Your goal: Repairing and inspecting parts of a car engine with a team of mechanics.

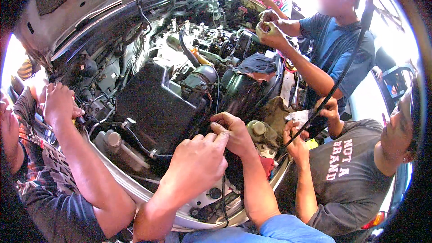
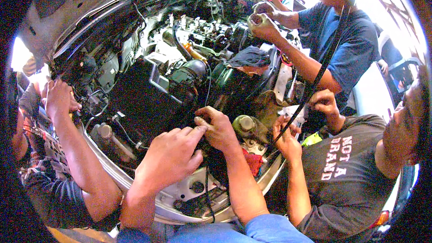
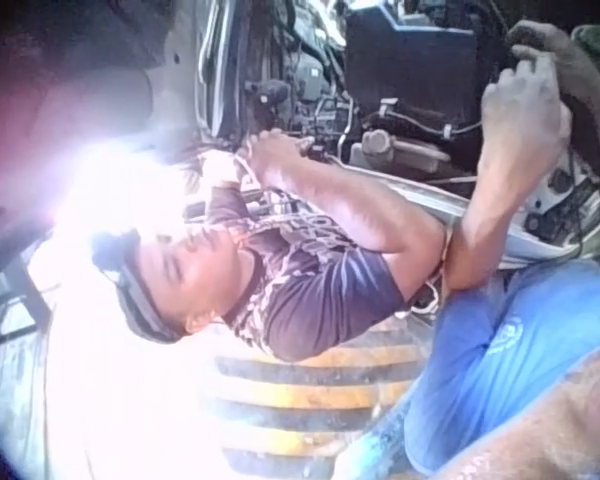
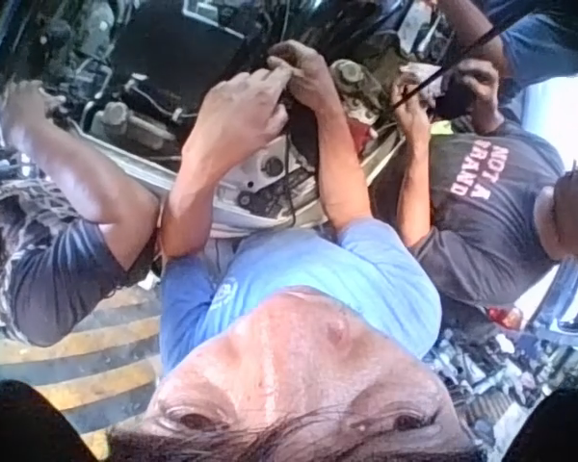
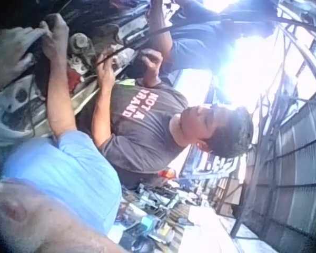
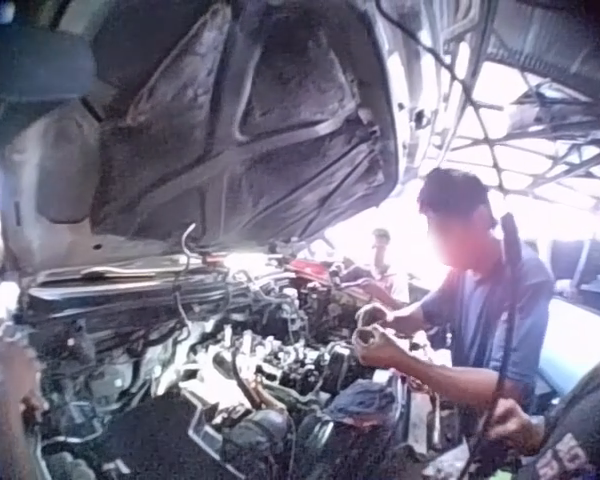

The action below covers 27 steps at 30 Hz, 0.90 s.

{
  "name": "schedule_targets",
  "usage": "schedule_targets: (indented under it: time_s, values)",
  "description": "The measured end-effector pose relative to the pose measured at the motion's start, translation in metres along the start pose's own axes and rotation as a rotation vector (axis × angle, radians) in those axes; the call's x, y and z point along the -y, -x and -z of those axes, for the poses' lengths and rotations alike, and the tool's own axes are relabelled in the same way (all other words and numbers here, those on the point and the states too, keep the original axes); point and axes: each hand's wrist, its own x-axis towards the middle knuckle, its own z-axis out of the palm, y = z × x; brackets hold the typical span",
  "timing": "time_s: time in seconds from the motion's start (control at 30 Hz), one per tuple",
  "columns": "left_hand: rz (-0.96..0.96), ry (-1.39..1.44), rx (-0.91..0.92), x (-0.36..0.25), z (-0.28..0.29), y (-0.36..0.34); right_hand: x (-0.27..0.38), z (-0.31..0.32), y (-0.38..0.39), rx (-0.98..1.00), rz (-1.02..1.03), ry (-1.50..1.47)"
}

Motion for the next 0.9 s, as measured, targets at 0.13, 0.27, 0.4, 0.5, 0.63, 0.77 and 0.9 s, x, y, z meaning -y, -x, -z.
schedule_targets:
  time_s: [0.13, 0.27, 0.4, 0.5, 0.63, 0.77, 0.9]
  values:
    - [0.012, -0.013, -0.016, 0.0008, -0.0022, 0.0, 0.0026, 0.0016, 0.0019, 0.011, -0.02, -0.015]
    - [0.0, -0.026, -0.019, 0.0013, -0.0029, -0.0014, 0.0011, -0.0002, 0.0003, 0.017, -0.056, -0.058]
    - [0.004, -0.007, -0.014, 0.0012, -0.0018, -0.001, -0.0022, -0.0019, -0.0005, -0.005, 0.052, -0.061]
    - [0.001, -0.016, -0.015, 0.002, -0.0024, -0.0012, -0.0041, 0.0007, 0.0, 0.032, -0.055, -0.09]
    - [-0.018, -0.003, -0.056, 0.0034, -0.005, -0.0003, -0.0051, -0.0007, -0.001, 0.006, -0.013, -0.046]
    - [-0.03, -0.005, -0.077, 0.004, -0.007, 0.0006, -0.0053, -0.002, -0.0009, 0.01, 0.045, -0.065]
    - [-0.037, -0.014, -0.081, 0.005, -0.0071, 0.0008, -0.0048, -0.0021, -0.0003, 0.021, 0.025, -0.098]
